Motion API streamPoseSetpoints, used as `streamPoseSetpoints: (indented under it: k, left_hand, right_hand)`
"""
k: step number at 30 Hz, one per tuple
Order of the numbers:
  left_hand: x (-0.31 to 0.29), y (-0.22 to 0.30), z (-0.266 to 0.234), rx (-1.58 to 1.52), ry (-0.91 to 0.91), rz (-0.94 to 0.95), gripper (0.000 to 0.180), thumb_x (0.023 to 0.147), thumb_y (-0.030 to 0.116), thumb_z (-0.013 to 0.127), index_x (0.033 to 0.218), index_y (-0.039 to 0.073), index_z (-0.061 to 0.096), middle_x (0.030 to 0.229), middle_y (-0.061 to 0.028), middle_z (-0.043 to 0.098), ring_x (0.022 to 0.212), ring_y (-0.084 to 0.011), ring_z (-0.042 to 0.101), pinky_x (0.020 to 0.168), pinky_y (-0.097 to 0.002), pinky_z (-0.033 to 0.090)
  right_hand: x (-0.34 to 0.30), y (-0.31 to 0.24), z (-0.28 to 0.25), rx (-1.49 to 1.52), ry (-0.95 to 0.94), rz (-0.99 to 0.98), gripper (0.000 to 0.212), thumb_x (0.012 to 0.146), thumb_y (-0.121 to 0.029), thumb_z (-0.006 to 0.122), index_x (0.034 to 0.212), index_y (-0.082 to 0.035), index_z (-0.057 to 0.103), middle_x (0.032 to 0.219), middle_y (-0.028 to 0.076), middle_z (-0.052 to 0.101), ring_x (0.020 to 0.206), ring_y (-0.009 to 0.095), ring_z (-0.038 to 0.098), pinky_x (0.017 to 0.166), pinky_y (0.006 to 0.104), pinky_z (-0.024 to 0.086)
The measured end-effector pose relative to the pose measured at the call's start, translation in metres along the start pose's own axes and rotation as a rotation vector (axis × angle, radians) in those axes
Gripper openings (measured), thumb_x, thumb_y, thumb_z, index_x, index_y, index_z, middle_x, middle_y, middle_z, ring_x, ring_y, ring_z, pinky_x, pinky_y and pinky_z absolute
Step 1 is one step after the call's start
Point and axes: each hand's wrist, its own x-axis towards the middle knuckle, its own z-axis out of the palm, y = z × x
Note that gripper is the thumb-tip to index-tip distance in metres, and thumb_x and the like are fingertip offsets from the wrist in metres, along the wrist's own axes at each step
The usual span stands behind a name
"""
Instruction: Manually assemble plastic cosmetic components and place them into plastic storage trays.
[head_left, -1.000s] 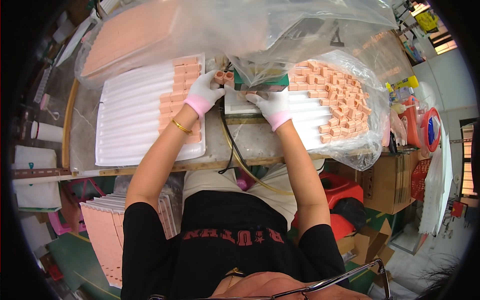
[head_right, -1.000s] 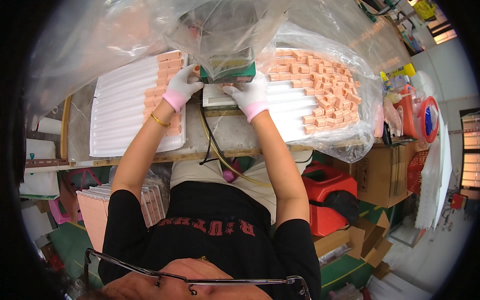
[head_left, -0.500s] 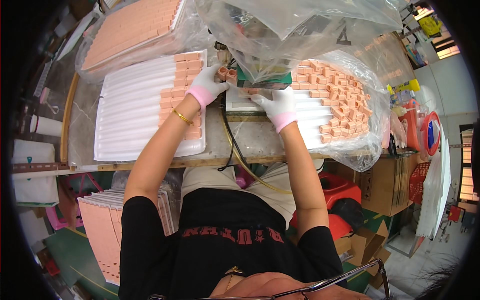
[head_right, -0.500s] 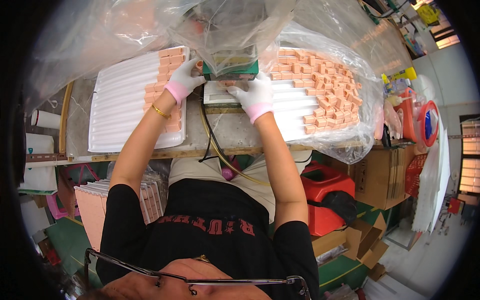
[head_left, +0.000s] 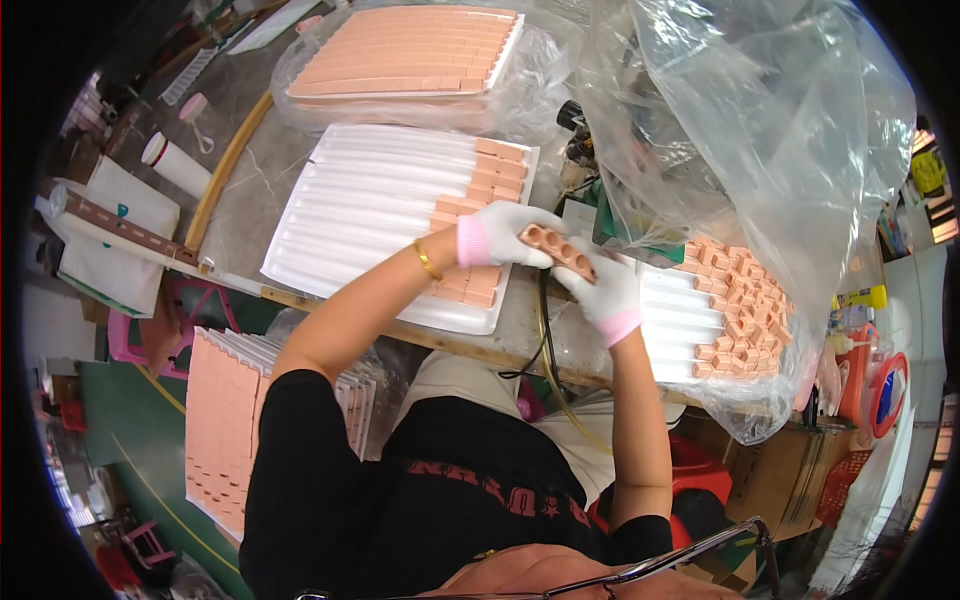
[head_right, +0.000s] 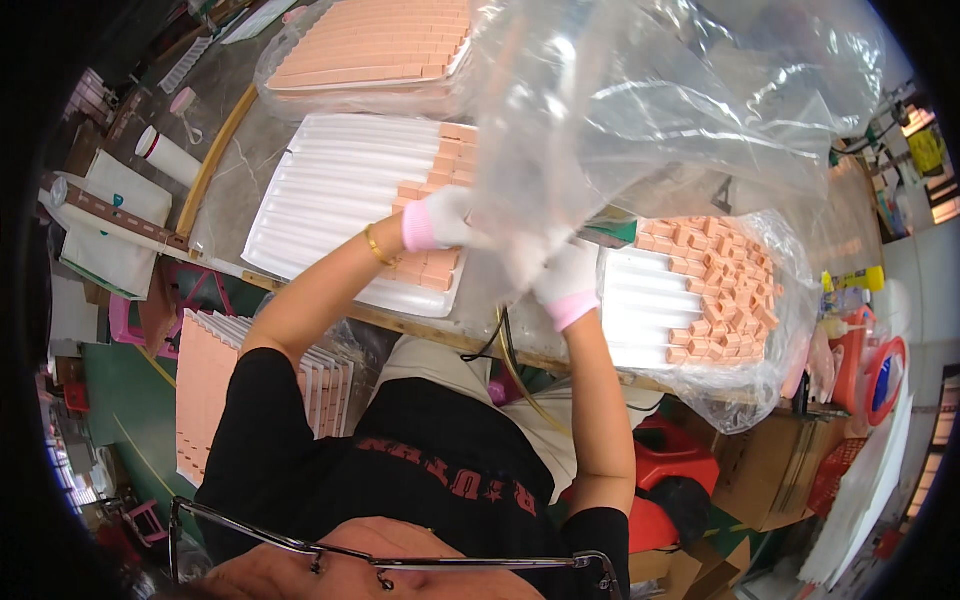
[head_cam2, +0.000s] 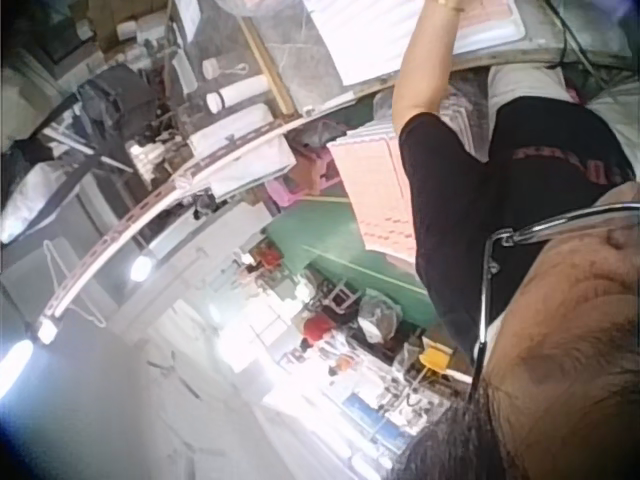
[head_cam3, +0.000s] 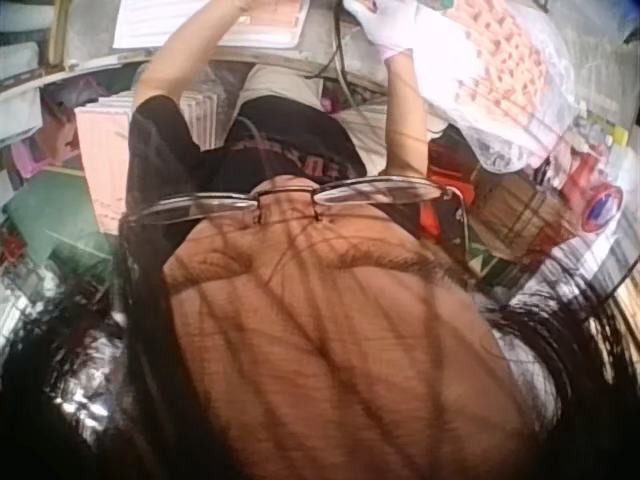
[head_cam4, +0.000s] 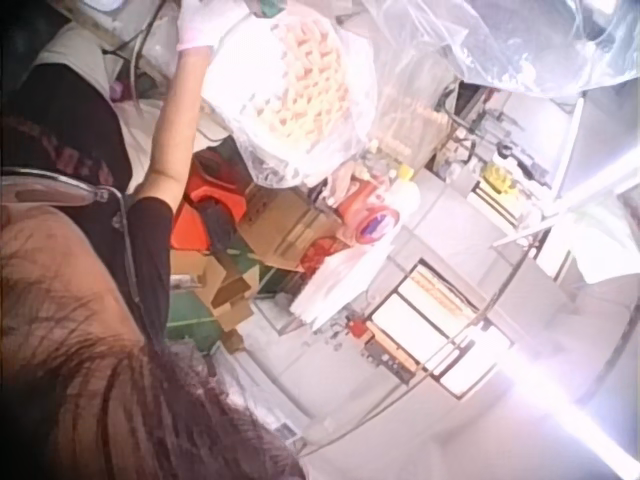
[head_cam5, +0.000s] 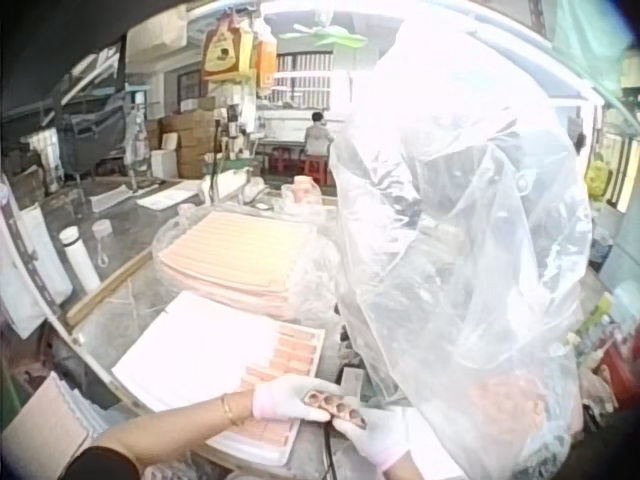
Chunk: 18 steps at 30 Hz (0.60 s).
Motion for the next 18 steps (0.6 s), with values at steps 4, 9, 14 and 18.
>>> streamPoseSetpoints:
  k: [4,9,14,18]
  left_hand:
    - [-0.023,0.001,-0.047,0.141,0.074,-0.067,0.041,0.076,0.013,0.074,0.113,0.003,0.060,0.102,-0.0070,0.065,0.093,-0.0105,0.060,0.081,-0.0262,0.049]
    - [-0.037,-0.011,-0.112,0.364,0.449,-0.001,0.036,0.076,0.010,0.072,0.110,0.004,0.061,0.099,-0.0080,0.064,0.091,-0.0155,0.062,0.079,-0.0275,0.050]
    - [-0.012,-0.073,-0.135,0.714,0.624,0.199,0.032,0.073,0.009,0.069,0.104,0.005,0.060,0.097,-0.0118,0.062,0.088,-0.0298,0.060,0.076,-0.0345,0.050]
    - [-0.014,-0.081,-0.124,0.739,0.503,-0.004,0.040,0.075,0.001,0.064,0.114,0.003,0.055,0.106,-0.0132,0.060,0.096,-0.0290,0.058,0.081,-0.0325,0.048]
  right_hand:
    - [0.039,-0.033,0.042,0.064,0.112,-0.161,0.036,0.073,-0.022,0.070,0.106,-0.009,0.062,0.093,0.012,0.062,0.091,0.030,0.057,0.080,0.0373,0.045]
    - [0.149,-0.063,0.096,-0.105,0.090,-0.335,0.024,0.076,-0.016,0.063,0.099,-0.011,0.059,0.096,0.011,0.058,0.096,0.032,0.053,0.086,0.0396,0.044]
    - [0.217,-0.040,0.131,-0.239,-0.027,-0.348,0.026,0.075,-0.011,0.061,0.101,-0.012,0.059,0.102,0.011,0.057,0.100,0.032,0.053,0.087,0.0384,0.045]
    - [0.227,-0.027,0.137,-0.290,-0.146,-0.410,0.033,0.074,-0.005,0.058,0.106,-0.013,0.060,0.107,0.012,0.057,0.102,0.032,0.054,0.087,0.0377,0.045]
